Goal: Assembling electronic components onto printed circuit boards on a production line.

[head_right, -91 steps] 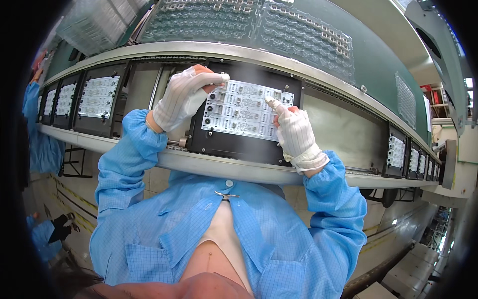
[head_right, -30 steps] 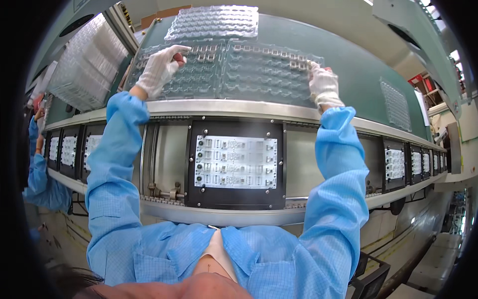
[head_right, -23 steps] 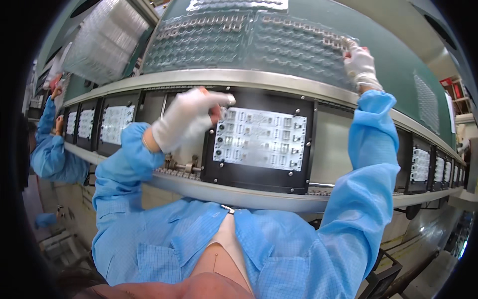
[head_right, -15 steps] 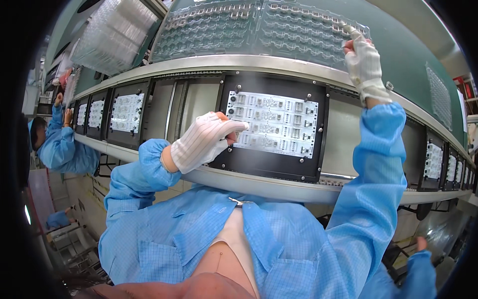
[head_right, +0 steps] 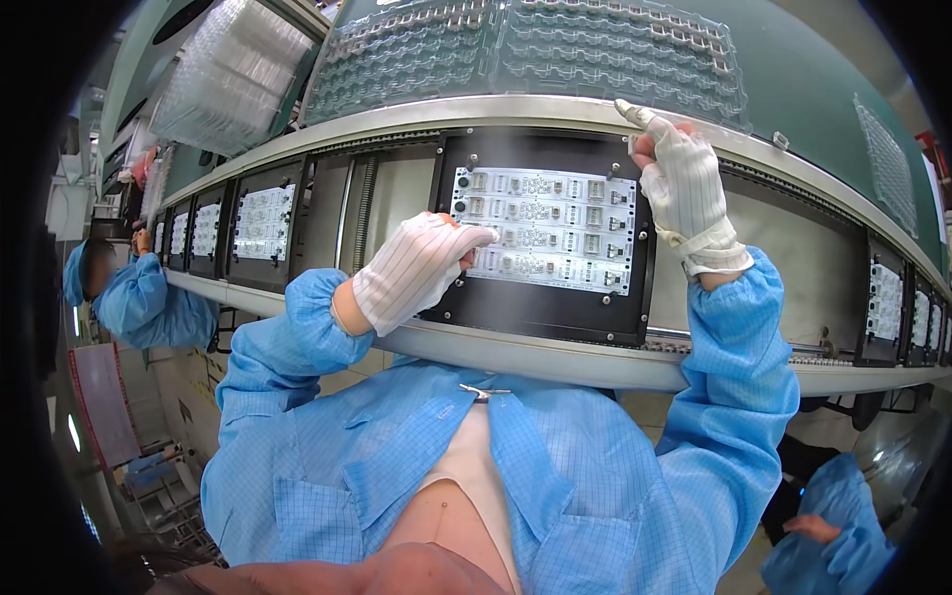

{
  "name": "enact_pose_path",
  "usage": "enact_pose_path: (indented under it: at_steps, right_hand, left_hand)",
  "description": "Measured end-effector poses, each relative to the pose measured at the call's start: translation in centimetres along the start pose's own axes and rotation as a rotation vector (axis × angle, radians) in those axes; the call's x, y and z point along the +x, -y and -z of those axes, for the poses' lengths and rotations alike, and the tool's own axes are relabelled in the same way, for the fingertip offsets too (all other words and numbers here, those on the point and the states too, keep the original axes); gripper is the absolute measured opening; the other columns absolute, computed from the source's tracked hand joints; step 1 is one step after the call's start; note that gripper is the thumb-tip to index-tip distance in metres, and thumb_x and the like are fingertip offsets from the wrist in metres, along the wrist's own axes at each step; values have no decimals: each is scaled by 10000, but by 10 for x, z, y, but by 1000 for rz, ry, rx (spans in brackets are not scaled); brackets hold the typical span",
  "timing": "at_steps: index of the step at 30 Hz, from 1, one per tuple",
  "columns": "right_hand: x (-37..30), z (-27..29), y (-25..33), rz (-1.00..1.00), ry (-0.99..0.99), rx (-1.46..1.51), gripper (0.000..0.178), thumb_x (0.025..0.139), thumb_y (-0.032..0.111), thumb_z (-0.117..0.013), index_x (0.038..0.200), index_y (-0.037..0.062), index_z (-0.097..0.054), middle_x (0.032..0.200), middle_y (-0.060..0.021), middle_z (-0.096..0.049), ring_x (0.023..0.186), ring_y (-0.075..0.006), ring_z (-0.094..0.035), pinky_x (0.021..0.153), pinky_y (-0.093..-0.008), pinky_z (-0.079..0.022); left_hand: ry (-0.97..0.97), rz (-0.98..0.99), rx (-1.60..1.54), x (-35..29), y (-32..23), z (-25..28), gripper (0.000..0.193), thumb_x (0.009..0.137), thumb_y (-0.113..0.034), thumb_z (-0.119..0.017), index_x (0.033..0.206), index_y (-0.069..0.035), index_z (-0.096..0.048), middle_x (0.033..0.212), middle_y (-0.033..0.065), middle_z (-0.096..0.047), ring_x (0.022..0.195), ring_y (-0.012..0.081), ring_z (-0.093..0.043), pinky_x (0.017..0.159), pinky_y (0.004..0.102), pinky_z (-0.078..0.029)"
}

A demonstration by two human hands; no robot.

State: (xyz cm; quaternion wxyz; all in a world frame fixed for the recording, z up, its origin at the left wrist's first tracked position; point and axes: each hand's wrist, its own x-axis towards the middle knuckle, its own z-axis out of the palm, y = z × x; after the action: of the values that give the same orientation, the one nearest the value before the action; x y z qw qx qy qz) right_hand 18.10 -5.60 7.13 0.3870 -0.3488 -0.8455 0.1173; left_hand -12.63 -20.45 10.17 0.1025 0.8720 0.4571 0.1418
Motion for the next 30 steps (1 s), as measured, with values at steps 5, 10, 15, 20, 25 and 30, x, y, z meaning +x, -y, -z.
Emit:
enact_pose_path:
  at_steps: [5, 10, 15, 20, 25, 30]
  right_hand:
    - [-1, -4, 11, -67, 0, 37, 569, 754, -98, -577, 1294, 79, -608, 812, -105, -657, 801, -265, -656, 872, -375, -497]
    - [-7, -7, 2, 54, -39, -20, 458, 755, -101, -581, 1195, 24, -611, 857, -131, -667, 787, -275, -665, 765, -378, -538]
    - [-8, -6, 4, 41, -58, 26, 456, 760, -106, -603, 1198, 21, -609, 869, -134, -668, 792, -284, -668, 719, -368, -550]
    - [-6, -2, 18, 24, -43, 18, 480, 770, -102, -618, 1229, 40, -614, 859, -128, -663, 783, -281, -661, 698, -366, -547]
    - [-12, 9, 42, -40, 64, 23, 539, 767, -90, -637, 1275, 92, -622, 810, -95, -663, 772, -266, -651, 761, -373, -528]
    - [-25, 13, 57, -90, 36, 87, 534, 756, -73, -661, 1260, 103, -626, 809, -83, -673, 782, -249, -662, 860, -372, -511]
  left_hand:
    - [156, -17, 276, 5, -10, 6, 384, 723, 16, -675, 1096, -60, -620, 759, 64, -621, 793, 266, -627, 739, 376, -497]
    - [-91, -24, 44, -10, -1, 13, 497, 758, -53, -716, 1238, -76, -588, 731, 54, -581, 735, 249, -598, 707, 371, -480]
    - [-120, 254, -19, -27, -15, -13, 673, 725, -84, -718, 1362, -79, -502, 916, 129, -630, 844, 295, -615, 780, 411, -490]
    - [-312, 419, -99, -24, -26, -34, 708, 708, -24, -667, 1391, -62, -484, 921, 139, -608, 841, 313, -598, 799, 429, -467]
    - [-337, 344, -108, -20, -22, -29, 662, 714, 3, -663, 1356, -83, -528, 922, 130, -605, 832, 308, -579, 776, 431, -449]
    - [-190, 101, -65, -12, -14, -12, 556, 720, 18, -691, 1264, -71, -613, 811, 39, -622, 830, 236, -579, 764, 361, -446]
